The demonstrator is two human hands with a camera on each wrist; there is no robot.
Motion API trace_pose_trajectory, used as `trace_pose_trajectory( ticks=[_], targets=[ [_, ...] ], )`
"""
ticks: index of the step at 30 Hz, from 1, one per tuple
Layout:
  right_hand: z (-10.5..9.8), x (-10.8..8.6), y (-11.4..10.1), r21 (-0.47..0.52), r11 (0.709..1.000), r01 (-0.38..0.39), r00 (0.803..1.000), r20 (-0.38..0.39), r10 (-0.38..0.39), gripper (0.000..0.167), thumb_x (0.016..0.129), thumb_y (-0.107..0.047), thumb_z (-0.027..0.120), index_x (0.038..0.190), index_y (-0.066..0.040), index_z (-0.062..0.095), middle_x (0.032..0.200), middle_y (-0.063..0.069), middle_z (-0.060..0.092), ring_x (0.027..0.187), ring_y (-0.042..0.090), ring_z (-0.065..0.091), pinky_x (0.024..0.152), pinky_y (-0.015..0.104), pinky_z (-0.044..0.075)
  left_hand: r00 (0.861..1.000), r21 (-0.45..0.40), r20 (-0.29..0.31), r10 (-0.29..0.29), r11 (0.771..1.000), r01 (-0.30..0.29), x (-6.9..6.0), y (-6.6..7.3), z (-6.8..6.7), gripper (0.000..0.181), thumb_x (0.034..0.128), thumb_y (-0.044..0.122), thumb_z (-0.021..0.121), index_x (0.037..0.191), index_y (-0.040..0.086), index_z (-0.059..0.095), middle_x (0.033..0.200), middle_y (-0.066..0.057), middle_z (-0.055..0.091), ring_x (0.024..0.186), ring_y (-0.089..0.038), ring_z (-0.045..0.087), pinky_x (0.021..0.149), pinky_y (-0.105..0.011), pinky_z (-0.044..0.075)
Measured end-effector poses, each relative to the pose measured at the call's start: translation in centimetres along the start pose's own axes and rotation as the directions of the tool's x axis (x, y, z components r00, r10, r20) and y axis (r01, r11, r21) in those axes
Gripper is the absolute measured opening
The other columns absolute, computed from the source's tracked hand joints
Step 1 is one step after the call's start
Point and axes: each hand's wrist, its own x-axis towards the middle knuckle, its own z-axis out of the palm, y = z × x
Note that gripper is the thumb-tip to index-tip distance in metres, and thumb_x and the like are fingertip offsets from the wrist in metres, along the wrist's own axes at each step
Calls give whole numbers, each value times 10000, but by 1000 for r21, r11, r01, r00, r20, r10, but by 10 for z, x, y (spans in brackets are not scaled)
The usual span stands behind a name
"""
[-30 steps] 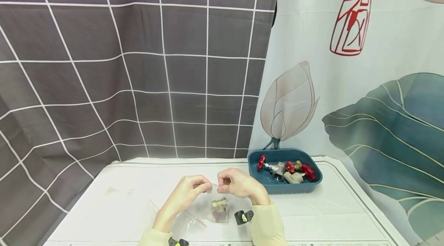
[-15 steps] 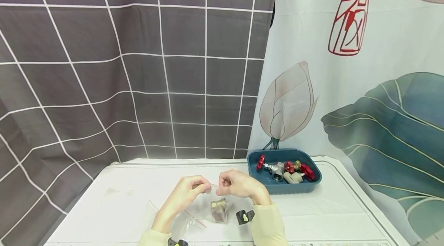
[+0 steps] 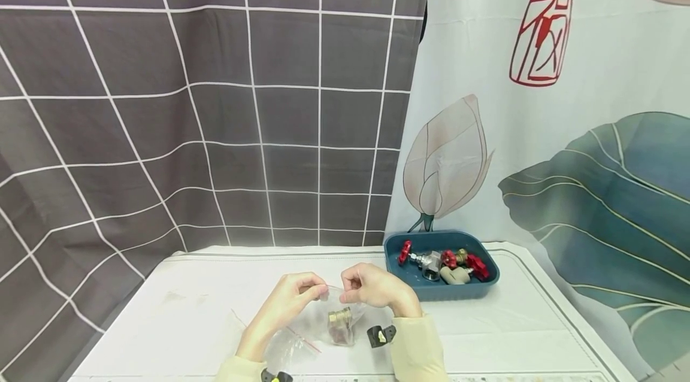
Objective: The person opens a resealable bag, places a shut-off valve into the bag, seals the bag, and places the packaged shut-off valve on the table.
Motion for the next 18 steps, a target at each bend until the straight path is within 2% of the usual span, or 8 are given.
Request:
trace_pose_trajectory(
  ticks=[7, 15, 18],
  targets=[
    [0, 1, 0, -14, 1000, 7, 1000, 4, -7, 354, 868, -72, 704, 641, -86, 432, 582, -103, 356, 541, 29, 348, 513, 194, 290, 1000, -9, -2, -12, 1000, 12, 0, -1, 0, 161, 976, 272, 605, 944, 163, 719, 895, 64, 724, 876, -92, 688, 839, -353, 550],
    [0, -1, 3, -8, 994, -106, 994, -8, 106, 272, 810, -171, 792, 716, -97, 548, 607, -82, 430, 560, 52, 395, 515, 206, 328, 1000, -7, -11, -2, 1000, 2, 0, -1, 0, 156, 973, 270, 611, 939, 162, 718, 880, 65, 727, 862, -86, 692, 821, -317, 552],
    [-1, -3, 4, -31, 992, -119, 993, -24, 119, 300, 799, -200, 808, 711, -97, 540, 608, -79, 417, 559, 56, 385, 509, 208, 318, 1000, -7, -9, 1, 1000, -1, -1, -1, 0, 175, 976, 273, 605, 948, 142, 718, 883, 60, 728, 863, -87, 692, 824, -323, 553]
  ],
)
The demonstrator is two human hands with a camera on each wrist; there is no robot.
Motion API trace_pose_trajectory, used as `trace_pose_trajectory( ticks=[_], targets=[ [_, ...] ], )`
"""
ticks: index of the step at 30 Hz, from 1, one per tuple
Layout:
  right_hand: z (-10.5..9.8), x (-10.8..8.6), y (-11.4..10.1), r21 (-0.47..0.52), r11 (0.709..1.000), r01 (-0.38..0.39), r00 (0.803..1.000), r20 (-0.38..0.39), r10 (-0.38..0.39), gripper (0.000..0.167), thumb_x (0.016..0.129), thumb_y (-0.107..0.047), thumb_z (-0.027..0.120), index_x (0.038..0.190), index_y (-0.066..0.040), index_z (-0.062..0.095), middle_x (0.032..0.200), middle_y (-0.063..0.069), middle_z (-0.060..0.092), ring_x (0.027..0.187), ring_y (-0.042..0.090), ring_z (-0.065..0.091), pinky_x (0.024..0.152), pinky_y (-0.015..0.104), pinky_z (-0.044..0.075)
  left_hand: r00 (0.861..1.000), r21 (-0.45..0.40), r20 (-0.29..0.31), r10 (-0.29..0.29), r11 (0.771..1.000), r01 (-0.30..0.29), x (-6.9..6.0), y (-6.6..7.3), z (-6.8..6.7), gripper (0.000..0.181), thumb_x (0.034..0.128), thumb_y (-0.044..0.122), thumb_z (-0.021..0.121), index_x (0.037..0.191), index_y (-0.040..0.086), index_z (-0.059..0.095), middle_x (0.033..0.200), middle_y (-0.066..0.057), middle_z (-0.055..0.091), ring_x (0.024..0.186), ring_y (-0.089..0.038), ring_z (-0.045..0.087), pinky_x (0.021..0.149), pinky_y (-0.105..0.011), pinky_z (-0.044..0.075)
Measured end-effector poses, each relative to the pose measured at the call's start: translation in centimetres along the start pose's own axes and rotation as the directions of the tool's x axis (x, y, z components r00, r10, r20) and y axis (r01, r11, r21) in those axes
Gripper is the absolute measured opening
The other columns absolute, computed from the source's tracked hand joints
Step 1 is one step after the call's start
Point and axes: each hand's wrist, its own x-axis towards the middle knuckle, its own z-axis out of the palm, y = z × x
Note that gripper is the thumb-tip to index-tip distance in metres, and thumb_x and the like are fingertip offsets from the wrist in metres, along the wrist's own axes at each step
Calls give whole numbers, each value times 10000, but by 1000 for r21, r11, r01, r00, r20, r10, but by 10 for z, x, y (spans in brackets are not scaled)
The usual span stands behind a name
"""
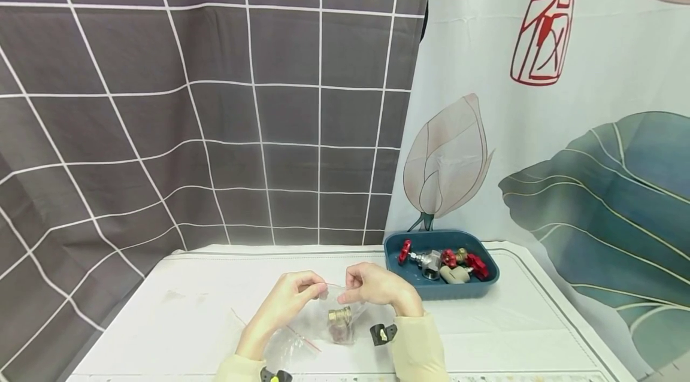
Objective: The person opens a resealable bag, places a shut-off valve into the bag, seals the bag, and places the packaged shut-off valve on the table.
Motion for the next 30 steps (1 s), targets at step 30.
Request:
trace_pose_trajectory(
  ticks=[30],
  targets=[
    [-6, -5, 4, -9, 1000, -17, 1000, -22, 17, 405, 806, -242, 809, 633, -64, 488, 561, -76, 405, 529, 57, 402, 499, 217, 385, 1000, 3, 2, 10, 1000, -10, 0, -1, -1, 218, 980, 275, 601, 956, 93, 718, 867, 45, 728, 856, -94, 692, 818, -316, 553]
  ],
)
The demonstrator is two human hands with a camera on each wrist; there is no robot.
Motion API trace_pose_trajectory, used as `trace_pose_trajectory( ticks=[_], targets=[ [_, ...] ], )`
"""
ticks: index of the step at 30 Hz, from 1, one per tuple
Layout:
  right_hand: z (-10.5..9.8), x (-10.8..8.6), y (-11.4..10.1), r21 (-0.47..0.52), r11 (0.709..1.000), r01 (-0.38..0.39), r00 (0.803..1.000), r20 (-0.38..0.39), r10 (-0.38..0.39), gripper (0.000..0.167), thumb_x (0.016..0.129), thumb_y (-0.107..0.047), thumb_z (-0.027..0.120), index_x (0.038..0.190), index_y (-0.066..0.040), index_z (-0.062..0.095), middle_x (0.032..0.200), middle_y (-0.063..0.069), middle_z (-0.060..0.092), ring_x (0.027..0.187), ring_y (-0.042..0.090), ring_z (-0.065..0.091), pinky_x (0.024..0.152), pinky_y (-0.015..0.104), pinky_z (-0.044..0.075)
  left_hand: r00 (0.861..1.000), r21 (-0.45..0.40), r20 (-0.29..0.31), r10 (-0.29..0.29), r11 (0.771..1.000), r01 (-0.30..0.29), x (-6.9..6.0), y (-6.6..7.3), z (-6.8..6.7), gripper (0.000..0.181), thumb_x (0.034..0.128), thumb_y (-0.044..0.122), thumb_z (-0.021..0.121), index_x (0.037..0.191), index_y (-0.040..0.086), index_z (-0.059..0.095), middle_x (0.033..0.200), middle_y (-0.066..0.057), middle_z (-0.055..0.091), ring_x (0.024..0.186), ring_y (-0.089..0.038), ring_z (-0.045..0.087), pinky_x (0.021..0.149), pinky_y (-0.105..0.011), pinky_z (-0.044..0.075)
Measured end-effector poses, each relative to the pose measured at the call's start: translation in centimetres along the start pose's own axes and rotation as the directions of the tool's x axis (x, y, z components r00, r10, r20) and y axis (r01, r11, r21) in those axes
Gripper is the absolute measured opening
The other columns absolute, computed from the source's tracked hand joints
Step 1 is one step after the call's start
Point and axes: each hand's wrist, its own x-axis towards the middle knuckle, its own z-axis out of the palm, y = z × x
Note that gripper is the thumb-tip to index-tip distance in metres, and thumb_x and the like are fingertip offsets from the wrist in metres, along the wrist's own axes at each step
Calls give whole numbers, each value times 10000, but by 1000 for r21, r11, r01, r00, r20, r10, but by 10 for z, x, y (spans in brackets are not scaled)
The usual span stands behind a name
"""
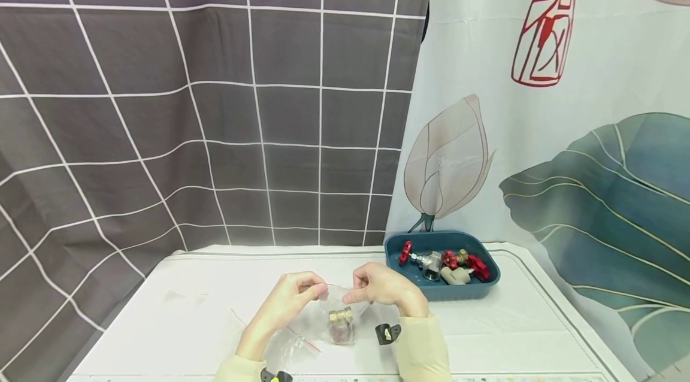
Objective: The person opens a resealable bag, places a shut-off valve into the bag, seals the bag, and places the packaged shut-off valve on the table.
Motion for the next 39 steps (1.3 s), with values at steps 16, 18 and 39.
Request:
trace_pose_trajectory(
  ticks=[16, 18, 39],
  targets=[
    [-2, -1, 7, 19, 998, 56, 998, 20, -56, 455, 851, -217, 762, 601, -66, 412, 561, -113, 315, 507, 35, 291, 485, 201, 248, 1000, 2, -6, -19, 1000, 19, 0, -1, 0, 247, 975, 280, 608, 966, 61, 720, 852, 59, 724, 839, -89, 687, 800, -314, 552],
    [-2, -1, 7, 27, 998, 62, 998, 26, -63, 453, 860, -207, 753, 603, -67, 407, 561, -112, 307, 503, 37, 281, 476, 207, 236, 1000, -4, -4, -28, 1000, 28, 0, -1, 1, 248, 974, 283, 608, 969, 62, 719, 855, 60, 724, 844, -92, 688, 804, -330, 554],
    [-8, -7, 10, 39, 999, 9, 1000, 28, -10, 421, 858, -238, 753, 611, -51, 468, 565, -91, 428, 503, 50, 372, 488, 202, 322, 999, -3, -5, -45, 999, 45, 0, -3, -1, 221, 979, 286, 601, 967, 99, 719, 868, 58, 725, 854, -103, 690, 813, -357, 558]
  ],
)
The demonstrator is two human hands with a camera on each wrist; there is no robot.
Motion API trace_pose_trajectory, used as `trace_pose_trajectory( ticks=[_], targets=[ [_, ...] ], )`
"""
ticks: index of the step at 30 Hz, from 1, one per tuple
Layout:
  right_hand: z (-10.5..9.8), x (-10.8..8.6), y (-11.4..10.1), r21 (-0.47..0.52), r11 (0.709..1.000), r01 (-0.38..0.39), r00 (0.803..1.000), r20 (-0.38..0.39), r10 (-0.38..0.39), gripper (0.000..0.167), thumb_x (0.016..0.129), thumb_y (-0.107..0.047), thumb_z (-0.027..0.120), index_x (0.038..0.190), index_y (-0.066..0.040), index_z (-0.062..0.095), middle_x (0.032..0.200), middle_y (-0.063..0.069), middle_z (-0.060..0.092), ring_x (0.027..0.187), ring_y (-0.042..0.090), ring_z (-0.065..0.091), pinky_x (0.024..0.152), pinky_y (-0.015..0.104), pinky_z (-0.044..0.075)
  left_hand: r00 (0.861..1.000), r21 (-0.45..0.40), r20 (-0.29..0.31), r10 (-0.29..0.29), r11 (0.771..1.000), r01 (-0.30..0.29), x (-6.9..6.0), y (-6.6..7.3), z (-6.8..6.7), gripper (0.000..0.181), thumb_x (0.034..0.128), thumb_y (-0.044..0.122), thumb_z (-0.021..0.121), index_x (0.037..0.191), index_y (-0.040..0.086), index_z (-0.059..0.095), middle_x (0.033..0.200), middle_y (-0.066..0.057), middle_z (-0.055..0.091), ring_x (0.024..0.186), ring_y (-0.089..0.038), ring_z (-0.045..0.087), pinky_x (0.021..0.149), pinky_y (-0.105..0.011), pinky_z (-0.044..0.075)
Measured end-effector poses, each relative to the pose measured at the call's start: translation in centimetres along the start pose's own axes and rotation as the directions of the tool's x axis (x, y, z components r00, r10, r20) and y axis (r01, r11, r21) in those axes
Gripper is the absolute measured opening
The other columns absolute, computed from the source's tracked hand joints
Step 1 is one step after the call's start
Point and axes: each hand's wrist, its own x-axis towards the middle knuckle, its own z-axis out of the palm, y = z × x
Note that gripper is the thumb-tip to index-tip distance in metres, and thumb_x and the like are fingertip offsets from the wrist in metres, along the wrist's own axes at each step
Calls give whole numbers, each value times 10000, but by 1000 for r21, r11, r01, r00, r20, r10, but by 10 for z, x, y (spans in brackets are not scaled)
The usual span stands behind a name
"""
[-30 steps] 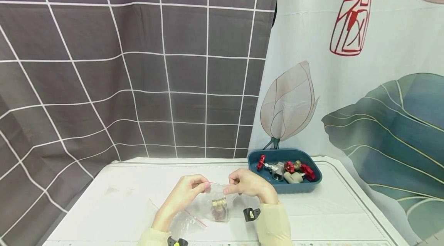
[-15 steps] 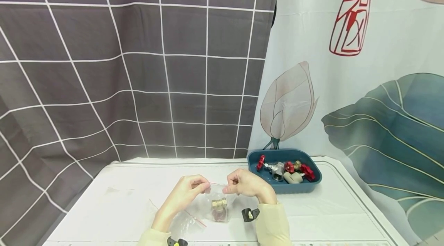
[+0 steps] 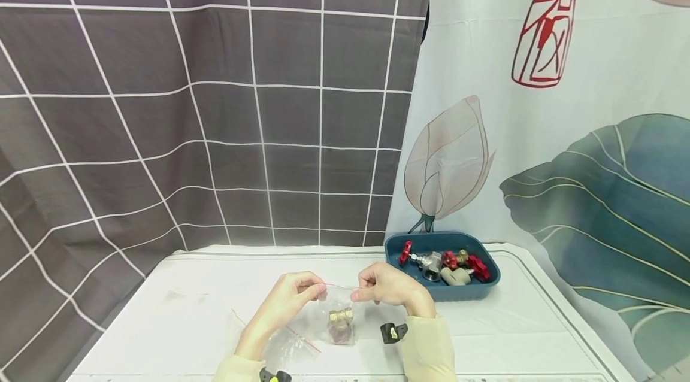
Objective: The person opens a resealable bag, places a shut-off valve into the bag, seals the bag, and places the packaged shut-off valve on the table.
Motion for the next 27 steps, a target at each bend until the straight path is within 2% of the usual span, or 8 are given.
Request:
trace_pose_trajectory(
  ticks=[9, 19, 24, 27],
  targets=[
    [1, 0, 0, -31, 999, 36, 999, -5, -36, 416, 902, -235, 708, 605, -72, 466, 561, -108, 448, 491, 34, 348, 464, 200, 266, 1000, 3, 0, -5, 1000, 5, 0, 1, 0, 186, 981, 286, 599, 951, 147, 719, 858, 69, 720, 844, -95, 687, 808, -341, 556],
    [-1, -1, 3, -5, 1000, -7, 1000, -5, 7, 401, 875, -278, 739, 604, -104, 500, 602, -39, 503, 521, 55, 424, 501, 214, 374, 1000, -1, 3, -2, 1000, 2, 0, -1, 0, 225, 984, 284, 592, 977, 96, 716, 867, 47, 723, 857, -106, 689, 820, -351, 557],
    [-5, -5, 5, 2, 1000, -21, 1000, 1, 21, 407, 877, -285, 736, 608, -105, 488, 612, -29, 500, 529, 59, 434, 506, 217, 372, 1000, 6, -7, -3, 1000, 3, -1, -3, -2, 201, 981, 283, 594, 974, 123, 716, 887, 55, 723, 869, -107, 691, 827, -358, 559],
    [-6, -7, 6, -3, 1000, -2, 1000, 7, 2, 413, 896, -264, 716, 615, -77, 477, 600, -62, 485, 521, 53, 421, 503, 209, 355, 1000, 2, -11, -4, 1000, 4, -1, -4, -2, 188, 978, 282, 599, 965, 136, 716, 883, 60, 721, 865, -104, 692, 826, -343, 560]
  ],
)
